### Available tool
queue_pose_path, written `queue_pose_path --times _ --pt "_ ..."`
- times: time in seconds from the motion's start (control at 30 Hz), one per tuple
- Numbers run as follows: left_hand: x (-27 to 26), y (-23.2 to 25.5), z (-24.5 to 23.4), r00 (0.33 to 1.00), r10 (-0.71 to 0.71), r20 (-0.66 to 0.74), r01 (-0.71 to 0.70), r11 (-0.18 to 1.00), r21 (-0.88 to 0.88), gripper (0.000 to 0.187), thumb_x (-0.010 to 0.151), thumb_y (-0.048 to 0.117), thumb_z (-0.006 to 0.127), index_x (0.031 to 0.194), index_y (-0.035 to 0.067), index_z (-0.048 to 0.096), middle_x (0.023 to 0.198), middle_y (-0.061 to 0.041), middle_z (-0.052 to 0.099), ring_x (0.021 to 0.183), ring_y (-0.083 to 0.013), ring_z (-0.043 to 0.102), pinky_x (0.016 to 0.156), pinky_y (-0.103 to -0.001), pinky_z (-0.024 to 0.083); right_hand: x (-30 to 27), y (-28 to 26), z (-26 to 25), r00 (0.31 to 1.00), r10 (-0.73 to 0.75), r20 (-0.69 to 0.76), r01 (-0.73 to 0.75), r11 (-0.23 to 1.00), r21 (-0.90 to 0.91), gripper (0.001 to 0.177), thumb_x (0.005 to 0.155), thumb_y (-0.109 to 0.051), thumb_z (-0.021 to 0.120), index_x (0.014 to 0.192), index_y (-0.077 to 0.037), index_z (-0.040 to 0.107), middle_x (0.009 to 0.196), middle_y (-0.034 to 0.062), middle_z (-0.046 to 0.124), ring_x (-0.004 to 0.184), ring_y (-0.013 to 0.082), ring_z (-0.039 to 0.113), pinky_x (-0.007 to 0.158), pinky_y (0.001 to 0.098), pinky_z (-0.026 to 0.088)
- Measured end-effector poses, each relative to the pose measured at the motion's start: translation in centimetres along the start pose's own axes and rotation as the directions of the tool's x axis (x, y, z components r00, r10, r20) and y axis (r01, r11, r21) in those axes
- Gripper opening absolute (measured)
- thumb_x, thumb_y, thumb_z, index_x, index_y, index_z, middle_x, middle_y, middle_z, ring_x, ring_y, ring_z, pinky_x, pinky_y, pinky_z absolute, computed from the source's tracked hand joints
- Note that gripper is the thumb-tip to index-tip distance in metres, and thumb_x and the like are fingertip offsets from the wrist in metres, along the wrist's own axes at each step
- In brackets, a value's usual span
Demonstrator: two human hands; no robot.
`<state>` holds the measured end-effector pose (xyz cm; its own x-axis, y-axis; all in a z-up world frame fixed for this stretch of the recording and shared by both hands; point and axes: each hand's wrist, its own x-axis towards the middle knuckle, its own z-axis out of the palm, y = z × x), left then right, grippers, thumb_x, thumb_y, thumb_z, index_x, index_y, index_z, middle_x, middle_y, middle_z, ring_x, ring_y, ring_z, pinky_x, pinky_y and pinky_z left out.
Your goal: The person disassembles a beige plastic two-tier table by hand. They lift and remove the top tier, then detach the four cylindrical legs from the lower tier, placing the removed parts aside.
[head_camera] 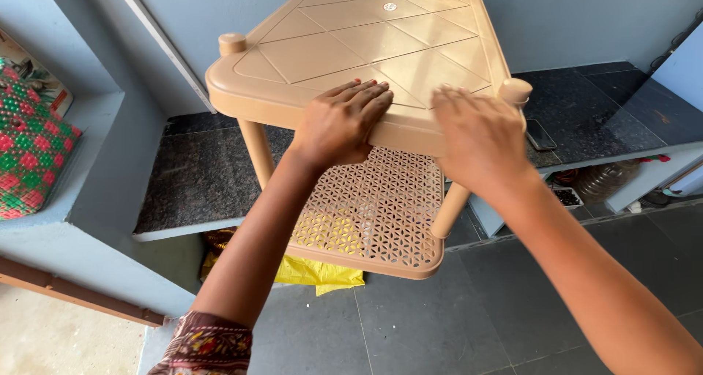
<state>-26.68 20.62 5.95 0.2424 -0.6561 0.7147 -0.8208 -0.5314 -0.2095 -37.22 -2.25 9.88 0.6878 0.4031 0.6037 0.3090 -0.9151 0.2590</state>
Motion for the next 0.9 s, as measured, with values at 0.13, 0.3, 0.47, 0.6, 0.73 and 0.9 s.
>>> queue_pose_path --times 0.13,0.3,0.47,0.6,0.73,0.9 --pt "-0.4 0.3 1.2 1.0 -0.017 0.007 0.017 1.0 -0.001 0.058 0.077 0.01 0.066 0.134 0.002 0.061 0.14 -0.016 0.064 0.132 -0.0296 0.061 0.118 -0.044 0.044 -2.4 2.2 0.7 0.999 0.032 0.038 -0.028 0.995 -0.092 0.069 0.07 -0.004 0.079 0.137 0.0 0.061 0.138 0.0179 0.066 0.128 0.0258 0.064 0.109 0.0366 0.051" --pt "3.0 7.0 5.8 0.997 -0.071 0.044 0.067 0.994 0.086 0.052 0.089 0.012 0.059 0.139 -0.002 0.056 0.147 -0.02 0.057 0.138 -0.0315 0.054 0.12 -0.043 0.037 -2.8 3.0 1.4 0.986 0.065 0.151 -0.031 0.975 -0.218 0.075 0.063 -0.006 0.079 0.134 0.004 0.06 0.135 0.0216 0.065 0.126 0.0262 0.064 0.106 0.036 0.052" --pt "4.1 9.4 6.1 0.999 -0.007 0.032 0.007 1.0 0.0 0.058 0.085 0.013 0.058 0.142 -0.001 0.055 0.145 -0.019 0.058 0.136 -0.0322 0.055 0.12 -0.044 0.039 -4.0 3.1 -1.8 0.989 0.031 0.144 -0.011 0.99 -0.141 0.076 0.059 -0.006 0.078 0.131 0.007 0.06 0.132 0.024 0.066 0.124 0.0287 0.064 0.099 0.0389 0.054" --pt "2.9 6.9 3.8 0.994 0.084 -0.065 -0.086 0.996 -0.03 0.067 0.074 0.014 0.065 0.14 0.002 0.06 0.141 -0.016 0.063 0.13 -0.0296 0.061 0.115 -0.043 0.044 -3.3 1.5 -3.2 0.972 0.019 0.236 0.03 0.979 -0.202 0.057 0.071 -0.002 0.073 0.125 0.009 0.061 0.127 0.0253 0.068 0.121 0.0294 0.067 0.095 0.0383 0.058" --pt "2.0 2.9 1.3 0.987 0.117 -0.111 -0.126 0.989 -0.083 0.068 0.064 0.014 0.071 0.132 0.007 0.067 0.133 -0.013 0.069 0.122 -0.0285 0.066 0.11 -0.041 0.048 -0.2 -0.1 -2.1 0.943 0.052 0.329 0.007 0.984 -0.177 0.05 0.075 -0.003 0.068 0.122 0.012 0.062 0.125 0.0288 0.068 0.115 0.0325 0.069 0.091 0.0386 0.061" --pt "3.1 -0.3 1.1 0.993 0.079 -0.085 -0.086 0.992 -0.088 0.055 0.072 0.005 0.07 0.127 0.01 0.07 0.133 -0.008 0.071 0.126 -0.0252 0.065 0.114 -0.04 0.048 2.3 0.0 0.5 0.985 0.073 0.159 -0.057 0.993 -0.106 0.064 0.068 -0.004 0.069 0.129 0.011 0.06 0.129 0.0291 0.065 0.12 0.0334 0.066 0.093 0.0411 0.057"
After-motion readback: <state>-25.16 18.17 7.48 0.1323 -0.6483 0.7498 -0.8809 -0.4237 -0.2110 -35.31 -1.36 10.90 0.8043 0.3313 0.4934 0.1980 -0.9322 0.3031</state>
